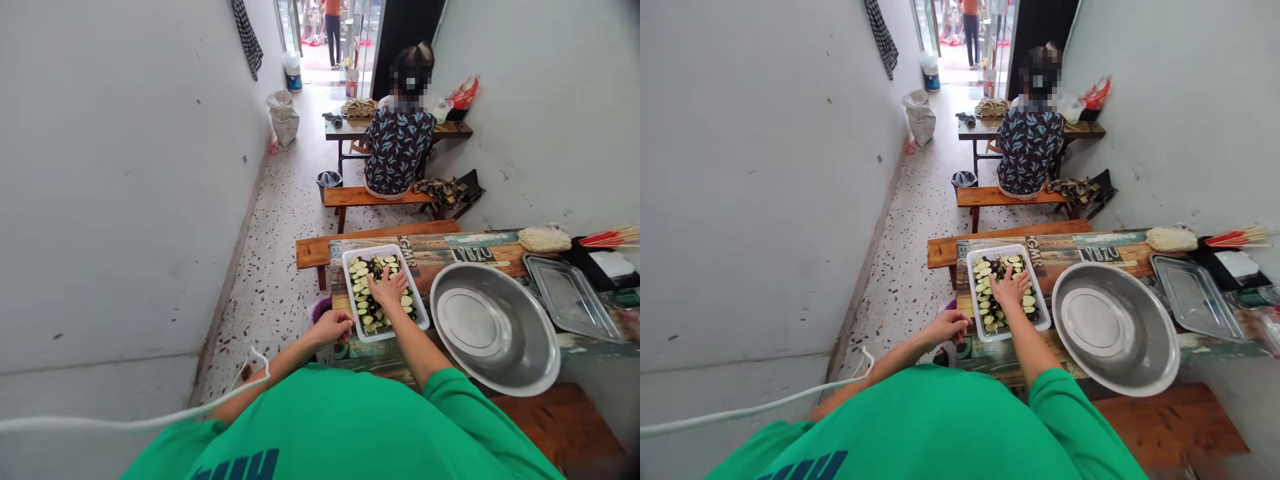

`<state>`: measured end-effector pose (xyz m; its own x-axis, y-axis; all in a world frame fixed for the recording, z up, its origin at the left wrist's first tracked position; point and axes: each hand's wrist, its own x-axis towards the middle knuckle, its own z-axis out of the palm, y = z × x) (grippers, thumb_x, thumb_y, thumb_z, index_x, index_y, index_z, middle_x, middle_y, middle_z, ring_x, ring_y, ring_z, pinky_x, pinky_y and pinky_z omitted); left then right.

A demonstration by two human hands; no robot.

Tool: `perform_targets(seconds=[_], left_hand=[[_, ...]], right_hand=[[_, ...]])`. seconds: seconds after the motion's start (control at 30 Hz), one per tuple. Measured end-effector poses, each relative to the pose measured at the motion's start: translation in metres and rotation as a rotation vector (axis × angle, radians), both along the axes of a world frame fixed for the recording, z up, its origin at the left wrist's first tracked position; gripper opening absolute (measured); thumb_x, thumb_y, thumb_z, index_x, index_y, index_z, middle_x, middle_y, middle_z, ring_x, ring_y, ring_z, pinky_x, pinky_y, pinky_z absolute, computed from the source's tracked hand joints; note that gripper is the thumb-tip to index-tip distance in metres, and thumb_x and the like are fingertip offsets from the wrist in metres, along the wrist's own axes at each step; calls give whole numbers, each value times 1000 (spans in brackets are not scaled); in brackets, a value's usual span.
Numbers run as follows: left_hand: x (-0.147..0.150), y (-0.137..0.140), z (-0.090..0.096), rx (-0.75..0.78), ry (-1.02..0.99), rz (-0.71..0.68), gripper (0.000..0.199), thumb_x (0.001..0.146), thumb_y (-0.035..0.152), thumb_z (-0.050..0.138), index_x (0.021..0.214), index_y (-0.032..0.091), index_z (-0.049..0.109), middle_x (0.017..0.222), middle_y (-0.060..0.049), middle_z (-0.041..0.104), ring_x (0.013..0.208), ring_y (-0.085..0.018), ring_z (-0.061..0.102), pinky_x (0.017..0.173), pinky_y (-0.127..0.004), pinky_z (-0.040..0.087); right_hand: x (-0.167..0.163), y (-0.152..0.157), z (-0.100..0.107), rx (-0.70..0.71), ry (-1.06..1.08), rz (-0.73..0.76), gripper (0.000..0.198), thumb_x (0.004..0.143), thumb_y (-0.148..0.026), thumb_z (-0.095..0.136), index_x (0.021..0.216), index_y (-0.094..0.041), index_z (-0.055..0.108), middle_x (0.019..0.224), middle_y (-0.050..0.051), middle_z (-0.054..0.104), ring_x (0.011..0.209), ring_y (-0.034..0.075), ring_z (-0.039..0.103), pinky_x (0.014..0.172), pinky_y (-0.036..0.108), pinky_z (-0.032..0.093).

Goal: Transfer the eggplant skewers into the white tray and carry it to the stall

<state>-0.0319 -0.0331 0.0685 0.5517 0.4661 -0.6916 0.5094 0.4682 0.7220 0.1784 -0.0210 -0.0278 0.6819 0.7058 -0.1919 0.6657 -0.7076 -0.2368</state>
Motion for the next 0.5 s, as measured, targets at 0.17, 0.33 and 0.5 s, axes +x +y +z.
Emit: perform_targets(seconds=[0.17,0.33,0.5], left_hand=[[-72,27,1,-36,-32,1,9,82,18,56,88,13,61,61,3,60,50,-8,58,49,-17,45],[-97,48,-14,-92,31,59,5,82,17,59,85,13,61,61,3,60,50,-8,58,49,-17,45],[-65,58,-34,-132,107,55,7,85,10,54,89,13,59,60,3,59,48,-7,56,51,-17,45]], right_hand=[[-25,-1,-17,25,-197,0,84,87,-69,40,152,-18,28,155,27,13,141,44,13,107,60,14],[-24,4,-28,-23,-260,9,78,89,-67,38,152,-23,29,154,25,18,140,41,20,107,57,17],[-22,4,-30,-38,-282,20,79,89,-67,37,153,-21,26,152,25,22,139,40,22,107,56,19]])
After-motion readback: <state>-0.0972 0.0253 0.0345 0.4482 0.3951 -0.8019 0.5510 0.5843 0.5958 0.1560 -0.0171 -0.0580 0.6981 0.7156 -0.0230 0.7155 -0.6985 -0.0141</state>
